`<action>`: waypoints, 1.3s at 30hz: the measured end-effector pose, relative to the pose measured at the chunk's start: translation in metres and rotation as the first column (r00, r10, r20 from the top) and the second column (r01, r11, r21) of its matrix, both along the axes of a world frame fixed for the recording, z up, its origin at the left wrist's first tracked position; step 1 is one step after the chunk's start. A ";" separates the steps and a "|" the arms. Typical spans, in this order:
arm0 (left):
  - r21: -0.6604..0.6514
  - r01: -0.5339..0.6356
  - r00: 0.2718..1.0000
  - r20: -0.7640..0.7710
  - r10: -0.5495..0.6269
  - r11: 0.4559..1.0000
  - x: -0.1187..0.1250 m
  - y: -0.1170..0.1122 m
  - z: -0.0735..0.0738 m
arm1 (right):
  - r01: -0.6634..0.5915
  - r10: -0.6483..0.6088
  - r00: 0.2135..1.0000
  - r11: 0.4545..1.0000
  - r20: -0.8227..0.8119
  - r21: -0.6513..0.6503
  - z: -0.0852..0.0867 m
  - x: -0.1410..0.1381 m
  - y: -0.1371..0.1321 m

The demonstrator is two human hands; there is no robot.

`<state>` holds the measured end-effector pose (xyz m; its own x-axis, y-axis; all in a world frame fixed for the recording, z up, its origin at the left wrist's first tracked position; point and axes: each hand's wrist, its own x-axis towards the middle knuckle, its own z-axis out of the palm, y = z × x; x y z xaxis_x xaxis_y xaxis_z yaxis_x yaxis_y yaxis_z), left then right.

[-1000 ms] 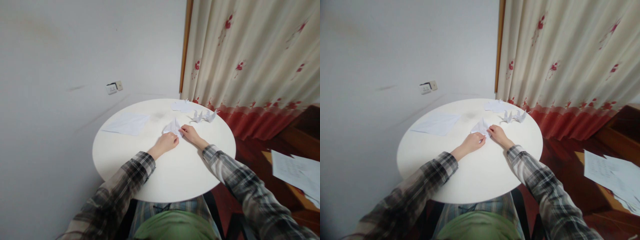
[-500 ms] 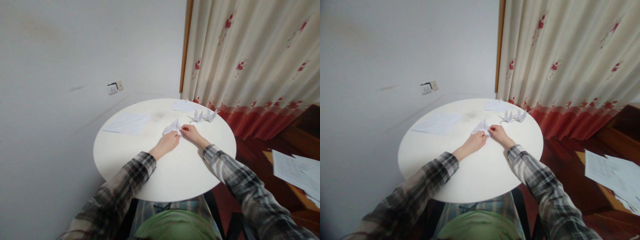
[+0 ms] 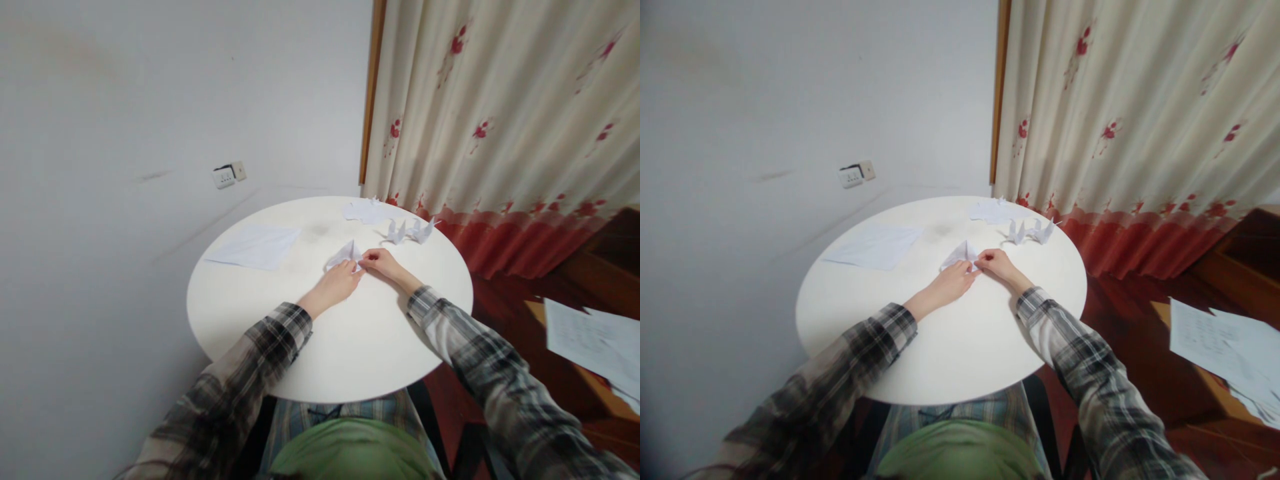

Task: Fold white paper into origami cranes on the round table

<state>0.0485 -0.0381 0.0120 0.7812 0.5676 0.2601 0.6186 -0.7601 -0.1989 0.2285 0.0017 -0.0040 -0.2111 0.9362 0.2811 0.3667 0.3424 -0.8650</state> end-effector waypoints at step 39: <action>0.021 -0.016 0.994 0.106 0.014 1.000 0.000 -0.006 0.005 | 0.068 -0.072 0.996 0.994 0.045 0.091 0.007 -0.007 -0.005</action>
